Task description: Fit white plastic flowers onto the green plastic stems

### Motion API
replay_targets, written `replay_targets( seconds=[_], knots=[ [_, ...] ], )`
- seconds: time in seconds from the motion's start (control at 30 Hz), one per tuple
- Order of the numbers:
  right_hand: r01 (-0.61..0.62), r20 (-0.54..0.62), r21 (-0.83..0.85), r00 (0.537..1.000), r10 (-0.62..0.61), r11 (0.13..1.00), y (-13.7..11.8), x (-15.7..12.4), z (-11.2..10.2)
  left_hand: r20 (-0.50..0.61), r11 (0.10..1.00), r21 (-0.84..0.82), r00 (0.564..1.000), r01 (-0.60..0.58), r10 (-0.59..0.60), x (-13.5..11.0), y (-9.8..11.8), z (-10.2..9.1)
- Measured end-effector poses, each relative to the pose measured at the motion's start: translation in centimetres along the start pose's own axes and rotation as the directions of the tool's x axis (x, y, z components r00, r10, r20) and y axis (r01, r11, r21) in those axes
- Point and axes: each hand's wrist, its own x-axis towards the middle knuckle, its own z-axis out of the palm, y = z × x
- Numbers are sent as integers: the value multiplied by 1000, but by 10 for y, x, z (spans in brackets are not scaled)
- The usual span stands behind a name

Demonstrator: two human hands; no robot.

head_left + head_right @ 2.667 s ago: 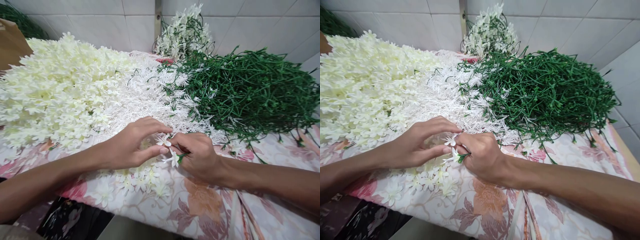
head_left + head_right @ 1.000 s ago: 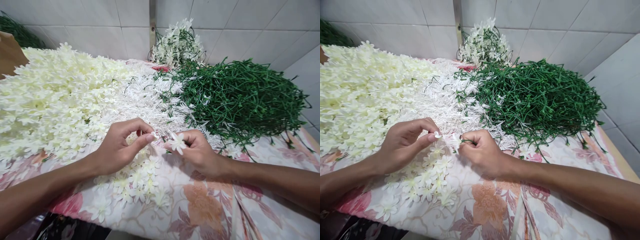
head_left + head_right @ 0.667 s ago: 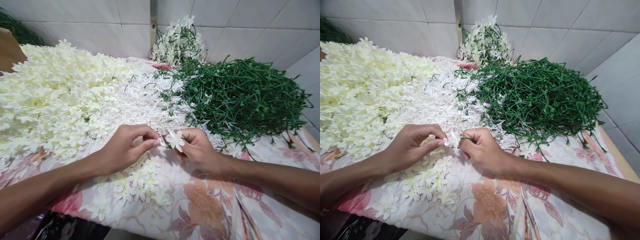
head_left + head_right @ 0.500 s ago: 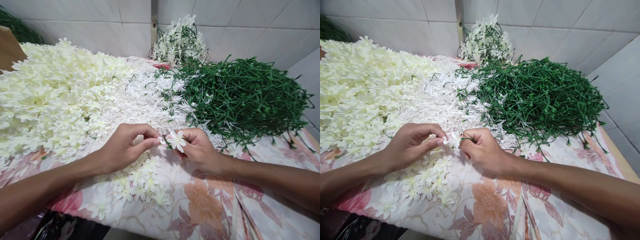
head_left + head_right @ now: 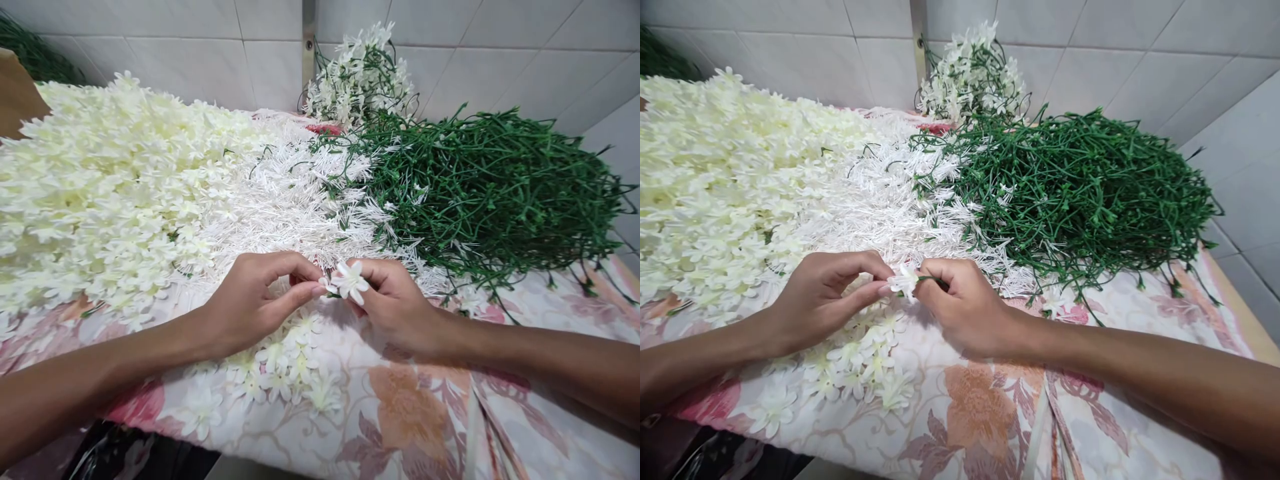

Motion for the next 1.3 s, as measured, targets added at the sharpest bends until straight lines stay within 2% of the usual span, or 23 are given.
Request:
replay_targets(
  seconds=[0.13, 0.23, 0.33, 0.47, 0.6, 0.73, 0.97, 1.2, 1.3],
  knots=[
    [52, 109, 68, 992, -59, 996, -1, -3, -2, -41, 1000, 25, 999, 8, -7, -1, 1, 0],
    [37, 137, 51, 990, -44, 998, -5, -3, -3, -55, 999, 31, 998, 19, -17, -1, 1, 0],
    [12, 98, 44, 995, -17, 999, -8, -2, -2, -46, 1000, 21, 999, 14, -13, 0, 0, -1],
    [-27, 4, 116, 1000, 27, 993, -8, 1, 0, -1, 999, 36, 1000, 0, 0, 2, -1, -5],
    [-13, -51, 153, 998, 21, 988, -8, 3, 2, 24, 997, 77, 1000, 0, -2, 5, 0, -9],
    [19, -20, 130, 1000, -16, 991, -9, 2, 2, 32, 993, 114, 999, -10, 6, 6, 1, -9],
    [-22, 42, 95, 999, 18, 995, -9, 2, 0, 3, 990, 138, 999, -36, 35, 4, 1, -7],
    [14, 24, 52, 1000, -15, 999, -6, 2, 2, -32, 987, 145, 997, -70, 75, 2, 1, -4],
    [69, 10, -5, 998, -69, 998, -4, 0, 3, -23, 988, 128, 996, -84, 88, 1, -1, -4]
  ],
)
